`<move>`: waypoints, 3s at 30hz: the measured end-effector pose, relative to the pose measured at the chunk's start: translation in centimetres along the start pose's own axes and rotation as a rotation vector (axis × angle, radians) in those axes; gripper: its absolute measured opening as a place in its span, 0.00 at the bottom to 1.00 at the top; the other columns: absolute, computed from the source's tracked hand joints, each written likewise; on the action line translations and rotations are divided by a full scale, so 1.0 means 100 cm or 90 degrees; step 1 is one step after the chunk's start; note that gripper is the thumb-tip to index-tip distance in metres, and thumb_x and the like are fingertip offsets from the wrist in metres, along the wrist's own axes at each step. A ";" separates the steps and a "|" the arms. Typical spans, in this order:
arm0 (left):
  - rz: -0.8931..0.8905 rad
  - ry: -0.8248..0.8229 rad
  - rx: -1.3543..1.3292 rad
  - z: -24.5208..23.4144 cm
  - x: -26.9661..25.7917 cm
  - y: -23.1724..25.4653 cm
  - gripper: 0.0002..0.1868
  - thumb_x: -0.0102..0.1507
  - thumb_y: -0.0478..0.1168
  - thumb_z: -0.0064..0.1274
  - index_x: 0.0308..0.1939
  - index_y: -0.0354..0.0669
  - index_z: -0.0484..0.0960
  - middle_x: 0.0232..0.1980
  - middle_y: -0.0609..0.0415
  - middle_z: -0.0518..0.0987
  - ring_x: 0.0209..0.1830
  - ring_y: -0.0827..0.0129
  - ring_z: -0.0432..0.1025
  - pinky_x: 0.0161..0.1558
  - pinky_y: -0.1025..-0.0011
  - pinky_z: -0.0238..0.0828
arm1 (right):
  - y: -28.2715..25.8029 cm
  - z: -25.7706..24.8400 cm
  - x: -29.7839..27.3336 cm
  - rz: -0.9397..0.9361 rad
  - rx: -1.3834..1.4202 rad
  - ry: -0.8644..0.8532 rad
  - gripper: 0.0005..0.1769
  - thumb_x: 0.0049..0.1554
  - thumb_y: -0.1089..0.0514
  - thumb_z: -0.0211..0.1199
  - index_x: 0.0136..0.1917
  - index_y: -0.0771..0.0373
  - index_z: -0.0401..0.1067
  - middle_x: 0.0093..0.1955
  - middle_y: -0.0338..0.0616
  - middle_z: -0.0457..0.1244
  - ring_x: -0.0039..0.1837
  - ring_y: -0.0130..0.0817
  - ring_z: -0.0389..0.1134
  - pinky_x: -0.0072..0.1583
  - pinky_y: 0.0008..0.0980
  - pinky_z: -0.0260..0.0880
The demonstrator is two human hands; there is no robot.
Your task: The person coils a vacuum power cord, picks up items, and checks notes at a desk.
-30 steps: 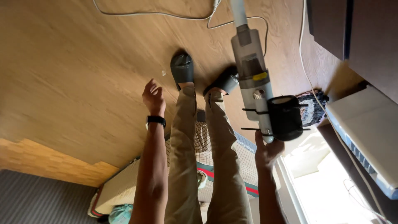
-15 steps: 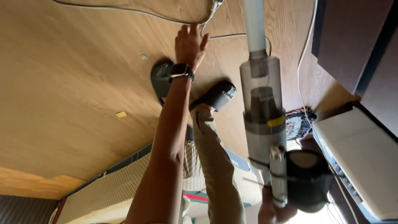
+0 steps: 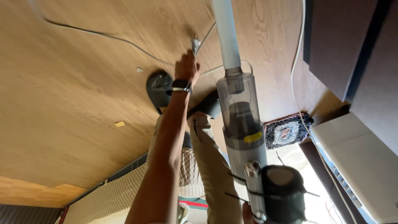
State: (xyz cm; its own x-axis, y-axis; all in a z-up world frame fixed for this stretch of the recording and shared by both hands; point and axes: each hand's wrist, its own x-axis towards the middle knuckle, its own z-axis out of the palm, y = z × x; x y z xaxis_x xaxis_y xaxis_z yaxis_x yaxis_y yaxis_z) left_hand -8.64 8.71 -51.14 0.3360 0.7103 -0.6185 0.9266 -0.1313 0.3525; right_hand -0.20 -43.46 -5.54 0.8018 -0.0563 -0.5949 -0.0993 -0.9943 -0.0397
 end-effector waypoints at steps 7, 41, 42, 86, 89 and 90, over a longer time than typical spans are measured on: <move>-0.108 -0.124 -0.322 -0.134 -0.173 0.044 0.19 0.69 0.45 0.43 0.54 0.33 0.63 0.29 0.38 0.79 0.25 0.46 0.77 0.26 0.51 0.74 | -0.265 -0.011 -0.028 -0.315 0.267 -0.126 0.31 0.50 0.63 0.70 0.64 0.74 0.65 0.56 0.49 0.64 0.55 0.36 0.63 0.58 0.34 0.62; -0.076 0.602 -0.753 -0.487 -0.597 0.175 0.10 0.69 0.39 0.48 0.36 0.35 0.74 0.25 0.58 0.69 0.25 0.75 0.62 0.27 0.70 0.59 | -0.417 -0.377 -0.264 -0.821 0.165 -0.084 0.20 0.56 0.50 0.70 0.52 0.69 0.75 0.39 0.53 0.71 0.39 0.36 0.74 0.43 0.35 0.72; -0.085 0.620 -0.791 -0.494 -0.612 0.173 0.09 0.69 0.38 0.47 0.36 0.36 0.74 0.26 0.60 0.69 0.25 0.77 0.61 0.27 0.72 0.58 | -0.418 -0.376 -0.268 -0.827 0.151 -0.101 0.20 0.56 0.51 0.70 0.52 0.69 0.76 0.40 0.54 0.71 0.39 0.36 0.74 0.43 0.36 0.71; -0.463 1.460 -0.648 -0.561 -1.102 -0.315 0.08 0.73 0.33 0.47 0.38 0.39 0.71 0.30 0.66 0.64 0.28 0.84 0.54 0.28 0.77 0.50 | -0.403 0.035 -0.874 -1.381 -0.266 -0.756 0.18 0.58 0.54 0.70 0.54 0.71 0.77 0.41 0.45 0.70 0.41 0.24 0.67 0.44 0.28 0.69; -0.460 1.531 -0.636 -0.577 -1.140 -0.356 0.07 0.73 0.33 0.47 0.39 0.40 0.71 0.30 0.65 0.66 0.28 0.83 0.57 0.28 0.77 0.51 | -0.402 0.076 -0.929 -1.397 -0.326 -0.772 0.19 0.57 0.52 0.69 0.54 0.70 0.76 0.40 0.45 0.71 0.40 0.24 0.69 0.43 0.28 0.69; -0.459 1.554 -0.611 -0.585 -1.156 -0.370 0.07 0.73 0.33 0.47 0.39 0.40 0.70 0.30 0.64 0.66 0.27 0.83 0.57 0.28 0.78 0.51 | -0.403 0.093 -0.947 -1.404 -0.324 -0.805 0.19 0.57 0.52 0.69 0.54 0.70 0.76 0.41 0.45 0.71 0.41 0.24 0.69 0.44 0.27 0.69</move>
State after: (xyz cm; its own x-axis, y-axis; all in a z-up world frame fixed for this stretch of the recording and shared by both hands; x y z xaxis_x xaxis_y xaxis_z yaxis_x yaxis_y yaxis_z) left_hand -91.64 -28.11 48.45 -0.9201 -0.2546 0.2975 0.3128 -0.0210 0.9496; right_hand -77.58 2.79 44.95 -0.9323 0.3610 0.0228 0.1469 0.4354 -0.8882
